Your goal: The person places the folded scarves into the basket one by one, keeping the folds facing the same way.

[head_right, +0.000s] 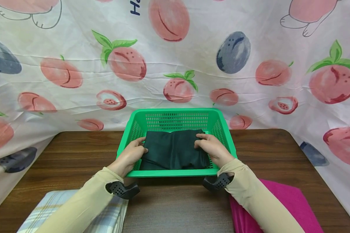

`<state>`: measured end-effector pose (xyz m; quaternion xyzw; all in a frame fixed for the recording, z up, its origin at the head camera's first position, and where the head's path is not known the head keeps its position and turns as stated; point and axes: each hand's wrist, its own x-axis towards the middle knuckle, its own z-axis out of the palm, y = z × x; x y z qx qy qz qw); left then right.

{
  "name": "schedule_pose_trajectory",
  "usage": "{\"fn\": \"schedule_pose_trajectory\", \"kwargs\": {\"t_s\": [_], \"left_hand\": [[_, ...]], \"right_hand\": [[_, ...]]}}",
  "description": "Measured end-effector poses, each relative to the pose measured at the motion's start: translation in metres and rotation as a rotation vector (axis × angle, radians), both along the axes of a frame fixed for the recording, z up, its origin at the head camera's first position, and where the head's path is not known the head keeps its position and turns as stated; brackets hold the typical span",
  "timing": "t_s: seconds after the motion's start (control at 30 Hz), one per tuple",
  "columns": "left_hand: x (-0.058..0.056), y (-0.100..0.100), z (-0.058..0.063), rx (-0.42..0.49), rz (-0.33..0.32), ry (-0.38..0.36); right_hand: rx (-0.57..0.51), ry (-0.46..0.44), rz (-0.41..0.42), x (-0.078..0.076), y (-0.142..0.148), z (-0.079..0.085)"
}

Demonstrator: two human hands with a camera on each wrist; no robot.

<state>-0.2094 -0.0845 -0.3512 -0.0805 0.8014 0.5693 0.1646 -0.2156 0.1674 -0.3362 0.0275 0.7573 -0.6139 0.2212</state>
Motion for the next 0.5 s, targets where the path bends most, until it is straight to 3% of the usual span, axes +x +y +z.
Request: {"fn": "schedule_pose_trajectory", "kwargs": {"t_s": [0.27,0.5], "left_hand": [[0.0007,-0.0006,0.0003,-0.073,-0.007,-0.054],[0.0028,-0.0013,0.0012,-0.126,-0.019,-0.059]], "right_hand": [[0.032,-0.015,0.014,-0.0013,0.003,-0.0017],[0.072,-0.019,0.051,-0.0021,0.0076,-0.0027]]}}
